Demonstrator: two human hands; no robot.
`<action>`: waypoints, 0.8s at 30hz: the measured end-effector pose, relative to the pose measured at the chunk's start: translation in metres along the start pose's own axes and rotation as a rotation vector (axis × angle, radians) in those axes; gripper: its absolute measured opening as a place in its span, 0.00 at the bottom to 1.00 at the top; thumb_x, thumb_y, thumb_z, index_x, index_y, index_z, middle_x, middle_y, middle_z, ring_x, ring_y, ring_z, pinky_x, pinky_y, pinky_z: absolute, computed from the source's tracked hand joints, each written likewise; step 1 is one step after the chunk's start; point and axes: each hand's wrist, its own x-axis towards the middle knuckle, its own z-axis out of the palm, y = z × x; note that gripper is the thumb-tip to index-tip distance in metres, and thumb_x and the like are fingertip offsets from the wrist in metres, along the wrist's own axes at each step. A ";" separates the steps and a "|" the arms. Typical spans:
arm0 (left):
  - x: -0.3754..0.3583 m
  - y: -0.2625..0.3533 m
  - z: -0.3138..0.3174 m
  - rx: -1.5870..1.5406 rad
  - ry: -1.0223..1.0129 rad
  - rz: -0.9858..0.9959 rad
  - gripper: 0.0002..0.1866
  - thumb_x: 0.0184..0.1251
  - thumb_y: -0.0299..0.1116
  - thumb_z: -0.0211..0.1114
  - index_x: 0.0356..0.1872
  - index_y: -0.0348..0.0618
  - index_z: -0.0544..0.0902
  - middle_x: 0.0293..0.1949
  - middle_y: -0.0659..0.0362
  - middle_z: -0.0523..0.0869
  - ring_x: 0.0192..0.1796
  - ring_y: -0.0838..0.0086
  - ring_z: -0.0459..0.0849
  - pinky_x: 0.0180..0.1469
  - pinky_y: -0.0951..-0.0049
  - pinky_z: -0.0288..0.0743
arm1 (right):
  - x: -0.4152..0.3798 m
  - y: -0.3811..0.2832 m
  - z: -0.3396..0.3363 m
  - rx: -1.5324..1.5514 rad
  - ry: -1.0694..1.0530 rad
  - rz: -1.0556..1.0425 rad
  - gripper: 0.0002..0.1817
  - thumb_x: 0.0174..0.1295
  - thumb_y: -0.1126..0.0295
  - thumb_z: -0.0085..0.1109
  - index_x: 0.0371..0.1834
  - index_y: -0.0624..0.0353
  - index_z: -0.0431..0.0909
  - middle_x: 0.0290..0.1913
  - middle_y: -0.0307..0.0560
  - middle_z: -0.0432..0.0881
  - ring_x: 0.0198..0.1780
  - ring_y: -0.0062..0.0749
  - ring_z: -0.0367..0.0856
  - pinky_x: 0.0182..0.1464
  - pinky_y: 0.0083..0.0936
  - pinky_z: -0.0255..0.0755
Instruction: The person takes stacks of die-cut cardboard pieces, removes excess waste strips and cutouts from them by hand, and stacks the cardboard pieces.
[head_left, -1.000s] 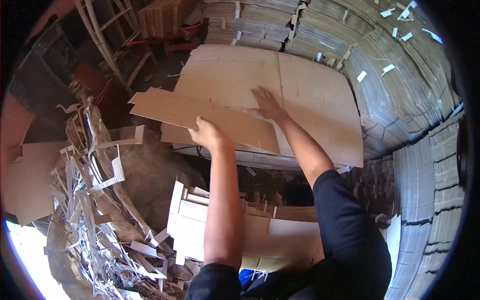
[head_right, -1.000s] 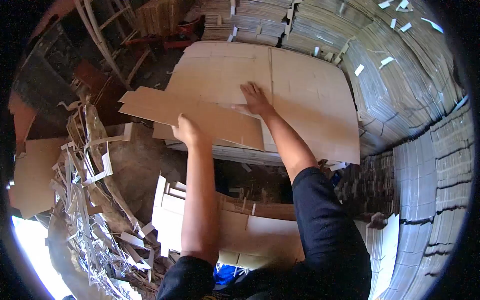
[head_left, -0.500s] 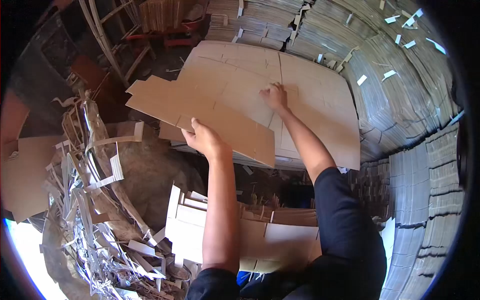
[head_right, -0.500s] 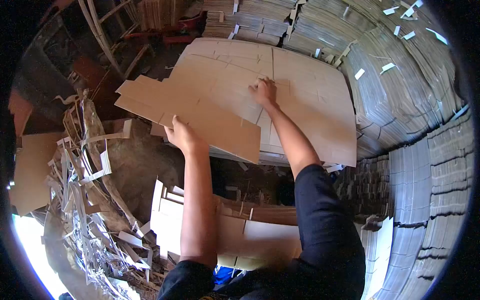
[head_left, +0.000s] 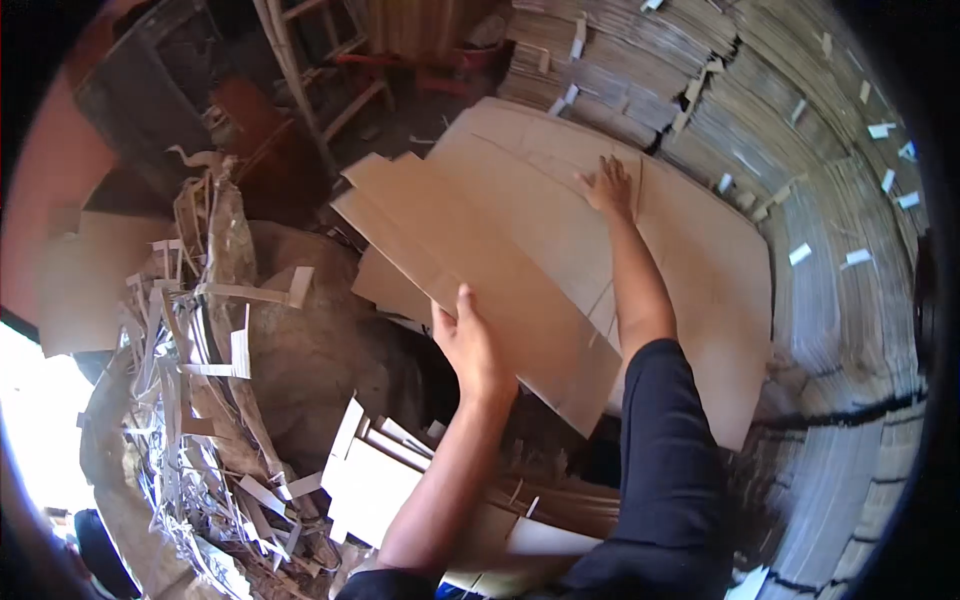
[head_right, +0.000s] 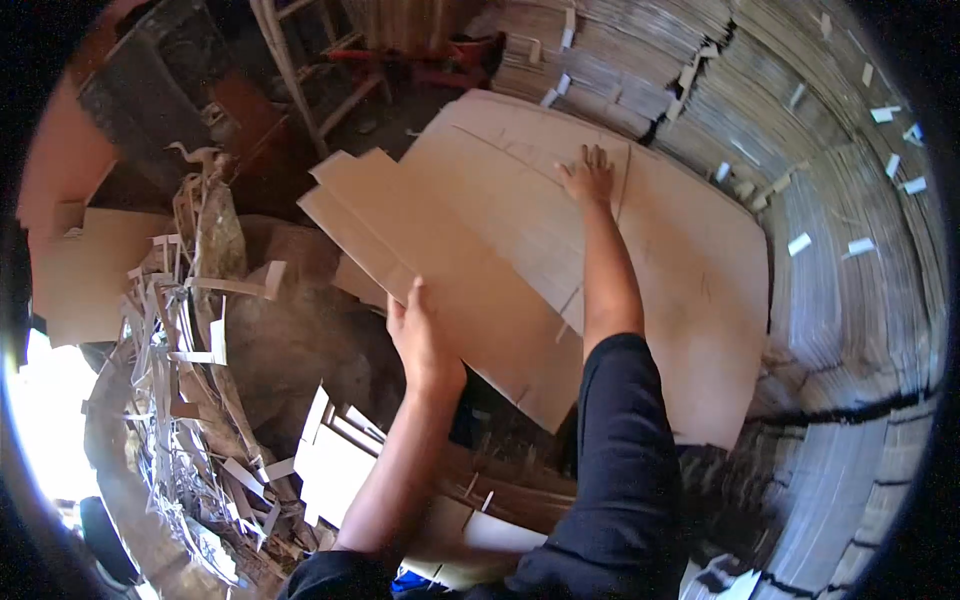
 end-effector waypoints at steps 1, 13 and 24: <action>-0.001 -0.005 0.002 0.010 -0.004 -0.005 0.14 0.79 0.31 0.51 0.59 0.36 0.73 0.50 0.56 0.82 0.50 0.73 0.81 0.53 0.70 0.75 | 0.005 0.002 0.003 -0.011 0.006 -0.003 0.50 0.63 0.28 0.46 0.78 0.57 0.56 0.79 0.57 0.56 0.80 0.48 0.53 0.75 0.50 0.51; -0.017 -0.045 0.016 0.145 -0.135 -0.139 0.14 0.77 0.31 0.53 0.59 0.41 0.75 0.51 0.58 0.83 0.50 0.71 0.80 0.52 0.67 0.75 | -0.028 -0.016 -0.049 0.080 -0.280 -0.344 0.47 0.55 0.39 0.63 0.73 0.56 0.63 0.70 0.60 0.69 0.70 0.51 0.66 0.67 0.53 0.62; -0.011 -0.051 0.027 -0.035 -0.001 -0.167 0.14 0.78 0.30 0.52 0.59 0.38 0.74 0.51 0.57 0.83 0.50 0.70 0.81 0.51 0.66 0.76 | -0.044 -0.021 -0.064 0.100 -0.208 0.249 0.59 0.37 0.30 0.72 0.69 0.60 0.67 0.70 0.60 0.68 0.74 0.54 0.62 0.68 0.57 0.61</action>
